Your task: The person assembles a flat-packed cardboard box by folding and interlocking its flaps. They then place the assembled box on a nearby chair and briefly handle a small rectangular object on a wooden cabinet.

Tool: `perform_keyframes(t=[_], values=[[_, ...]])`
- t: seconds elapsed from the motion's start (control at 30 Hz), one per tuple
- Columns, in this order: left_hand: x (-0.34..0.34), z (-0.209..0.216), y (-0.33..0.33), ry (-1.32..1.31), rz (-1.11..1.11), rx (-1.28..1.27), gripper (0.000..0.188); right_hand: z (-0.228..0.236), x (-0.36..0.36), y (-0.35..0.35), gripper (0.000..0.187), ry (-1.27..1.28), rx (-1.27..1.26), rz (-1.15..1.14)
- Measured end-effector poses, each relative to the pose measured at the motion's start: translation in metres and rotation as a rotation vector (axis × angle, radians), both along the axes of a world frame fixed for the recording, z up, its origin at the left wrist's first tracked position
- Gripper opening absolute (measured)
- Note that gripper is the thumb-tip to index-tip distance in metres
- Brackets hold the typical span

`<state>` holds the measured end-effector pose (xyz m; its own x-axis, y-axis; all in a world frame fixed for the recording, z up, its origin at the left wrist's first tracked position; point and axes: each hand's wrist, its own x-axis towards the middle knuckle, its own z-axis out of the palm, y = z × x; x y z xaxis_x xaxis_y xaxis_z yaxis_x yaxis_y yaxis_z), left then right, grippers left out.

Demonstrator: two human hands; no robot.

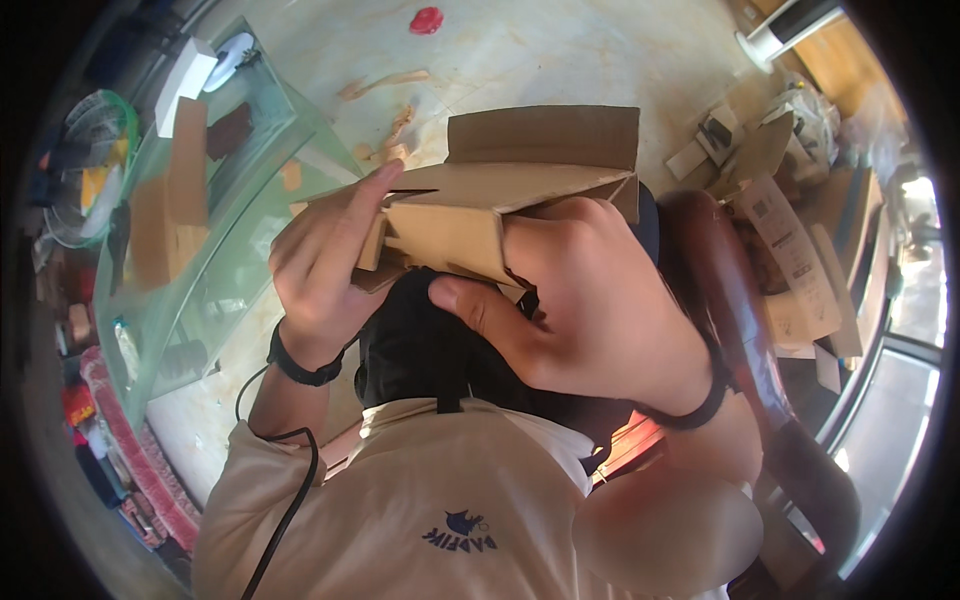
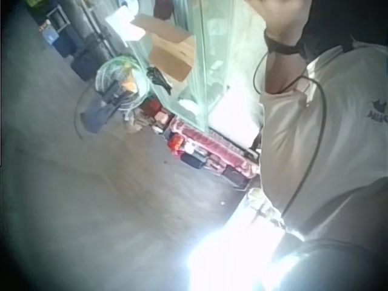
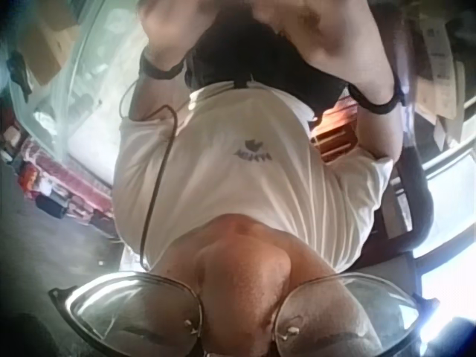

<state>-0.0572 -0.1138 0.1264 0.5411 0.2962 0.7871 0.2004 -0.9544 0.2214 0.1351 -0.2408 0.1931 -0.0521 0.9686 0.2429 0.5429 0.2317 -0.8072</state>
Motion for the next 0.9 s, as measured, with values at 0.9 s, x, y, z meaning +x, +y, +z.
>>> perform_keyframes(t=[0.9], values=[[-0.005, 0.022, -0.001, 0.107, -0.276, -0.022, 0.073, -0.013, -0.017, -0.005, 0.026, -0.108, 0.083, 0.028]])
